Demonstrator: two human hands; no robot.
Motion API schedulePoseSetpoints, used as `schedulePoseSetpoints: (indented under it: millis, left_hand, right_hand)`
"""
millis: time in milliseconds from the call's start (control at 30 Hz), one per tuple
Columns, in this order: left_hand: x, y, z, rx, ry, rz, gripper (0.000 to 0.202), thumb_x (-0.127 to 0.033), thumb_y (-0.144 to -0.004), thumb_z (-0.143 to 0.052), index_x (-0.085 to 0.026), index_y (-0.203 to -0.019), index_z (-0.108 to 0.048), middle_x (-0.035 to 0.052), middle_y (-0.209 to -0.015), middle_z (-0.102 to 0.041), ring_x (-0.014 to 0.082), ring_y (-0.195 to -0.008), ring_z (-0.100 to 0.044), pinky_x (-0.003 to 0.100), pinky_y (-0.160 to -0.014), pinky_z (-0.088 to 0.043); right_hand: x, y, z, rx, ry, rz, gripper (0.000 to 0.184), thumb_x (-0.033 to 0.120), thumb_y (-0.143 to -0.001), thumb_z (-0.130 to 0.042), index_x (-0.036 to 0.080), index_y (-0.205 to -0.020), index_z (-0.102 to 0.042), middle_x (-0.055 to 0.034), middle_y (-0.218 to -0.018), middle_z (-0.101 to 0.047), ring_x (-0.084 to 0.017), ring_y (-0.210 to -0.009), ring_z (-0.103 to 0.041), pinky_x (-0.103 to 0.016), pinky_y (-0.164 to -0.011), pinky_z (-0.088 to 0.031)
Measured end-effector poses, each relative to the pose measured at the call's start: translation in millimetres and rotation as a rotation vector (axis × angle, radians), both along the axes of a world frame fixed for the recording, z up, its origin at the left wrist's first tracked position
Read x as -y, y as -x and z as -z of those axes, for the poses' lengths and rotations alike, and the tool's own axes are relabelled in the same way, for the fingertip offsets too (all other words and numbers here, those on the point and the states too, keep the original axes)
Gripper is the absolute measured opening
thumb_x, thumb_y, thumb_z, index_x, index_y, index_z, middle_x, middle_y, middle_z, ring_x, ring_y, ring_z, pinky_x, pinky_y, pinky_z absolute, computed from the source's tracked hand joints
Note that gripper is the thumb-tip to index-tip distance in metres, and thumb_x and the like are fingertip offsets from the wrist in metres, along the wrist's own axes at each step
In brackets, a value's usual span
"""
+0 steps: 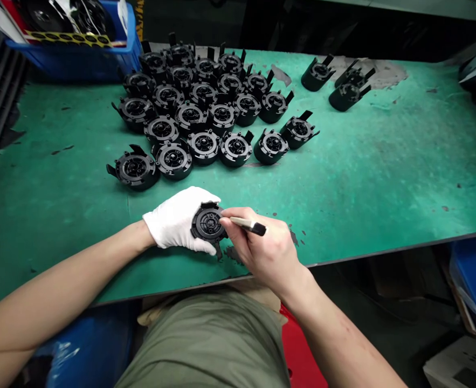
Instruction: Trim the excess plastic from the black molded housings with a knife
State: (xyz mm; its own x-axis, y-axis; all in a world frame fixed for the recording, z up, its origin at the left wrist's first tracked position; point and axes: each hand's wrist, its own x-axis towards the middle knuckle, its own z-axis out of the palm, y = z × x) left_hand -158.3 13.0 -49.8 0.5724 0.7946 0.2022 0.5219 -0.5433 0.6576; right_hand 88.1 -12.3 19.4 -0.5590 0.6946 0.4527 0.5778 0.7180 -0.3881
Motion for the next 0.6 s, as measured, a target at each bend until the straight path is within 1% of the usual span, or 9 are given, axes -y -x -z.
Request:
schedulePoseSetpoints:
  millis: [100,200,267,333,467,533,600]
  left_hand:
    - [-1,-1,0.9,0.016,-0.001,0.006,0.113,-0.087,-0.061,-0.093,-0.015,-0.142,-0.064,0.0183,-0.13,-0.074,0.0407,-0.119,-0.073,0.054,-0.11,-0.058]
    - [-2,-1,0.2,0.032,0.01,0.019,0.11,-0.089,-0.064,-0.09,-0.014,-0.14,-0.065,0.0197,-0.13,-0.074,0.0427,-0.118,-0.072,0.057,-0.108,-0.058]
    - [-3,-1,-0.5,0.031,0.031,0.034,0.104,-0.088,-0.065,-0.09,-0.016,-0.136,-0.067,0.0188,-0.128,-0.075,0.0425,-0.116,-0.073,0.057,-0.107,-0.058]
    - [-3,-1,-0.4,0.032,0.035,0.036,0.102,-0.087,-0.066,-0.091,-0.017,-0.135,-0.067,0.0183,-0.127,-0.075,0.0422,-0.116,-0.073,0.057,-0.107,-0.058]
    - [-1,0,1.8,0.045,0.018,0.013,0.109,-0.087,-0.065,-0.091,-0.016,-0.142,-0.063,0.0195,-0.133,-0.073,0.0429,-0.122,-0.071,0.057,-0.111,-0.057]
    - [-1,0,2.3,0.046,0.026,0.015,0.109,-0.087,-0.064,-0.091,-0.017,-0.142,-0.062,0.0189,-0.134,-0.073,0.0427,-0.122,-0.071,0.057,-0.111,-0.057]
    - [-1,0,1.7,0.044,0.035,0.011,0.11,-0.088,-0.063,-0.092,-0.017,-0.142,-0.062,0.0188,-0.134,-0.072,0.0429,-0.122,-0.071,0.058,-0.111,-0.057]
  right_hand:
    - [1,-1,-2.0,-0.02,0.073,0.0,0.012,0.017,-0.11,-0.066,0.022,-0.121,-0.069,-0.0033,-0.107,-0.086,-0.013,-0.071,-0.079,-0.023,-0.064,-0.058]
    - [4,-2,-5.7,-0.064,0.172,0.005,0.017,0.02,-0.11,-0.067,0.024,-0.126,-0.071,-0.0028,-0.105,-0.086,-0.015,-0.075,-0.081,-0.025,-0.068,-0.061]
    - [8,-3,-7.2,-0.099,0.223,0.013,0.02,0.023,-0.11,-0.067,0.026,-0.129,-0.072,-0.0031,-0.108,-0.086,-0.017,-0.08,-0.083,-0.027,-0.072,-0.063]
    - [10,-5,-7.2,-0.12,0.266,0.03,0.022,0.024,-0.11,-0.068,0.026,-0.131,-0.073,-0.003,-0.109,-0.086,-0.017,-0.081,-0.083,-0.027,-0.073,-0.063]
    - [10,-9,-4.0,-0.158,0.303,0.103,0.02,0.027,-0.11,-0.068,0.027,-0.128,-0.076,-0.0005,-0.097,-0.084,-0.014,-0.071,-0.078,-0.027,-0.067,-0.06]
    - [8,-10,-1.9,-0.209,0.328,0.147,0.018,0.03,-0.11,-0.068,0.027,-0.124,-0.079,-0.0011,-0.095,-0.083,-0.014,-0.068,-0.075,-0.027,-0.063,-0.057]
    - [5,-8,0.1,-0.274,0.385,0.186,0.018,0.035,-0.11,-0.069,0.026,-0.118,-0.082,-0.0017,-0.09,-0.081,-0.013,-0.065,-0.072,-0.026,-0.058,-0.054]
